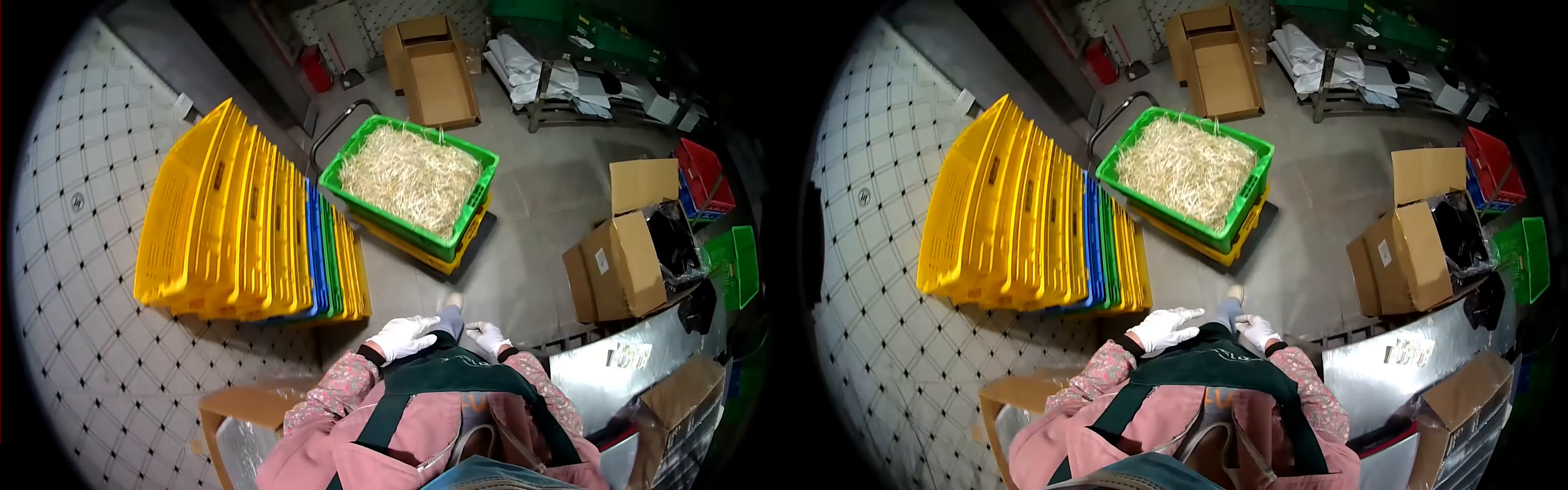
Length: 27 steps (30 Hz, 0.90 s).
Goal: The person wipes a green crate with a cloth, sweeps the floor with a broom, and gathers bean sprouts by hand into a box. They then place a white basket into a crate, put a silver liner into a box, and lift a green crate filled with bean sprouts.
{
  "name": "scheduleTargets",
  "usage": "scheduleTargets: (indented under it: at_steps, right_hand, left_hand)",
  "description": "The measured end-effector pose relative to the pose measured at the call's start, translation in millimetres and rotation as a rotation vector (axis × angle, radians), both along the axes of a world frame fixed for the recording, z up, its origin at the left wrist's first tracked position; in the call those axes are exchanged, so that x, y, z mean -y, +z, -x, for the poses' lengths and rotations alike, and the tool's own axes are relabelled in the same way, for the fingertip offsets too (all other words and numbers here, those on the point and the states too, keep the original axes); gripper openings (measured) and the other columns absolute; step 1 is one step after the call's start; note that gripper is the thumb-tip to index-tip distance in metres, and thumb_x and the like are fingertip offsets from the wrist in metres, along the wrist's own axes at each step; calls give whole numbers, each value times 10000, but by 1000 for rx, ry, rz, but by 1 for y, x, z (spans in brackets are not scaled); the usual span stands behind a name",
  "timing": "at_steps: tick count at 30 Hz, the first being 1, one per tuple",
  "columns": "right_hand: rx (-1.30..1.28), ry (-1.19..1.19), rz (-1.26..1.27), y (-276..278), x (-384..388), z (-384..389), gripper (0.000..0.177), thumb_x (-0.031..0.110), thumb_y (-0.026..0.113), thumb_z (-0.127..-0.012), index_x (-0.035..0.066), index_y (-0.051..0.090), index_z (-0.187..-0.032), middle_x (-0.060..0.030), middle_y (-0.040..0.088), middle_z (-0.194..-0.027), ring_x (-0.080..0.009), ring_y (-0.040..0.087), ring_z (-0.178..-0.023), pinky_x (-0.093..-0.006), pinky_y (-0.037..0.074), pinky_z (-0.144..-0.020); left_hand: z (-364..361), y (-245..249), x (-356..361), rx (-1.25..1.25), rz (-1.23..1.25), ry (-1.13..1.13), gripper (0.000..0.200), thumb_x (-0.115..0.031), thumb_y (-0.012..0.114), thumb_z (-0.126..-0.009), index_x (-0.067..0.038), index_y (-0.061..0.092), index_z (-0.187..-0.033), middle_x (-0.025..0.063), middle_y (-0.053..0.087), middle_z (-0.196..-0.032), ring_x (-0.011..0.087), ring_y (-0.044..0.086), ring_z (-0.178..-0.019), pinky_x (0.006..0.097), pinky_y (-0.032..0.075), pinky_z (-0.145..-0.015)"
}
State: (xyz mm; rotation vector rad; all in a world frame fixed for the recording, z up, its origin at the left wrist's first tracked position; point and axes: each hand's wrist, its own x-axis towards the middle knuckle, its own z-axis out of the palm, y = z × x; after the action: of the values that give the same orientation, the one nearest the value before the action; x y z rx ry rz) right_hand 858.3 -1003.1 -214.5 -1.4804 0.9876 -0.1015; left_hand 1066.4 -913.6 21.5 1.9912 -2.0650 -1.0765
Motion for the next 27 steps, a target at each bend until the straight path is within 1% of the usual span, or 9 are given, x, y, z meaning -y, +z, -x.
scheduleTargets:
  at_steps: [6, 13, 14, 16, 17, 18, 19, 23, 27]
  right_hand:
    - [-119, -13, 83, 8, 123, -20, 309, 253, 632, -827, 78, 641, -1082, -119, 675, -975, -216, 632, -931, -299, 455, -869]
    - [-49, -487, 142, -26, 213, 32, 225, 147, 617, -855, 11, 643, -1032, -76, 671, -920, -137, 611, -838, -266, 488, -780]
    - [-53, -529, 46, -23, 215, 43, 196, 168, 617, -862, 18, 650, -984, -46, 657, -839, -116, 589, -729, -269, 489, -669]
    - [-66, -538, -21, -111, 216, 87, 157, 207, 632, -844, 53, 641, -815, 14, 557, -618, -82, 489, -530, -260, 405, -486]
    - [-94, -544, -111, -103, 214, 99, 117, 167, 612, -839, 65, 638, -787, 10, 548, -600, -85, 478, -497, -258, 399, -463]
    - [-125, -553, -363, -111, 213, 116, 200, -71, 475, -760, 53, 632, -771, -32, 599, -675, -142, 565, -605, -273, 464, -561]
    - [-148, -550, -409, -120, 208, 132, 170, 5, 474, -797, 68, 627, -757, -50, 608, -676, -162, 580, -606, -291, 477, -547]
    - [-432, -257, -377, -157, 236, 173, 120, 85, 526, -794, 75, 639, -757, -57, 613, -675, -165, 581, -598, -302, 473, -537]
    - [-526, 88, -137, -199, 341, 187, 116, 166, 577, -792, 83, 651, -757, -63, 619, -675, -168, 583, -589, -313, 470, -527]
  left_hand:
    - [-72, -19, 116, 33, 30, 17, 536, -399, 513, -882, -96, 440, -1318, 209, 525, -1226, 369, 512, -1102, 394, 403, -947]
    - [-114, -52, 217, 13, 144, 149, 452, -320, 540, -859, -50, 525, -1220, 190, 558, -1181, 333, 545, -1072, 377, 421, -935]
    - [-115, -57, 225, -44, 96, 186, 452, -303, 555, -853, -42, 521, -1220, 193, 547, -1201, 325, 535, -1089, 366, 412, -950]
    - [-120, -76, 245, 7, 168, 152, 473, -305, 558, -841, -37, 514, -1228, 179, 524, -1246, 317, 494, -1152, 360, 394, -973]
    - [-117, -79, 254, 2, 159, 164, 473, -305, 558, -841, -37, 514, -1228, 179, 524, -1246, 317, 494, -1152, 360, 394, -973]
    - [-114, -81, 264, 8, 180, 187, 475, -303, 559, -843, -37, 510, -1233, 175, 517, -1256, 315, 481, -1167, 359, 388, -980]
    - [-111, -84, 274, 18, 200, 209, 478, -302, 560, -844, -36, 507, -1238, 170, 510, -1267, 314, 469, -1182, 358, 383, -987]
    - [-91, -81, 327, -98, 235, 354, 495, -275, 571, -842, -34, 478, -1264, 181, 493, -1274, 319, 446, -1203, 358, 356, -1013]
    - [-73, -102, 398, 27, 369, 406, 544, -229, 579, -841, -38, 416, -1324, 199, 428, -1333, 333, 403, -1235, 374, 333, -1033]
